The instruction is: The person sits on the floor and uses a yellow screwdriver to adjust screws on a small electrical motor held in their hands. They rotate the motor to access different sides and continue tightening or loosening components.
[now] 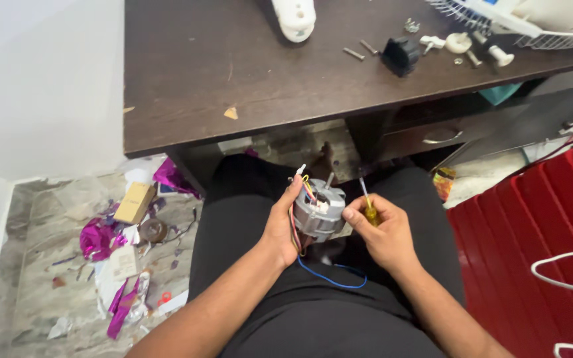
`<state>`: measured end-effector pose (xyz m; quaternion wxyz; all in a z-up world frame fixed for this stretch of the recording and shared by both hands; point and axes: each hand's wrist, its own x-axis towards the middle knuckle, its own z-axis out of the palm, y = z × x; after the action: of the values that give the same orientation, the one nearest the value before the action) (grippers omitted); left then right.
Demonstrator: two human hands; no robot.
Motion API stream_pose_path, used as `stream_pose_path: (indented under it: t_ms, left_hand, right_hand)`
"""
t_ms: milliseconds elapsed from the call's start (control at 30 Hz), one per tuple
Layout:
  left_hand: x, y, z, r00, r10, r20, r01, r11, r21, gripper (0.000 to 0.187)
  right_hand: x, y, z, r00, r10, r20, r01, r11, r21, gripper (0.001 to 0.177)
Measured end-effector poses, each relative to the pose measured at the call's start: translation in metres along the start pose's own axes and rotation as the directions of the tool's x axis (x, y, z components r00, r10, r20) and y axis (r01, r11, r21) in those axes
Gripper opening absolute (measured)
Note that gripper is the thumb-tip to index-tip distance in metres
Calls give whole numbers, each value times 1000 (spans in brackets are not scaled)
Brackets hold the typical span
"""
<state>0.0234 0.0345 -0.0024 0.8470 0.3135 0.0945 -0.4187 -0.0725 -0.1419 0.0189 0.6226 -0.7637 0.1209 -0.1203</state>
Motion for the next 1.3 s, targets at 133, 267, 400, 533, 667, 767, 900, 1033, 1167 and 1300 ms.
stream_pose_path:
  t_ms: [133,267,400,533,667,767,900,1033,1167,1300]
  left_hand:
    - [1,-1,6,1000,-18,-26,18,1000,0,54]
    - [-3,3,9,998,-32,-56,32,1000,-2,55]
    - [-6,4,13,999,-29,-44,28,1000,-7,55]
    - [-5,4,14,993,-59,-100,65,996,53,57]
    - [-5,4,13,993,-68,-101,77,993,90,62]
    - [-5,4,12,995,-62,-75,68,995,72,60]
    - [-4,5,12,996,-71,-60,75,995,68,60]
    - [-5,2,12,998,-37,-42,40,997,71,56]
    - [-5,4,13,994,-33,-103,42,995,91,51]
    - [-6,5,13,999,-42,-24,43,997,70,59]
  right_hand:
    - [1,5,-5,999,24,26,-24,1000,-6,15]
    - [2,3,-5,999,-44,31,44,999,-17,11]
    - [4,3,-4,1000,-21,15,21,999,26,13]
    - [6,8,-7,1000,18,22,-19,1000,24,16]
    - [6,8,-9,998,47,36,-48,999,24,16]
    - [6,5,-6,999,25,37,-25,1000,9,13]
    - [6,5,-6,999,-40,7,39,998,50,9]
    - [4,8,-10,998,-43,47,44,999,-1,12]
    - [3,7,-9,998,-25,61,25,1000,-4,13]
    - [3,1,-10,999,16,33,-19,997,78,11]
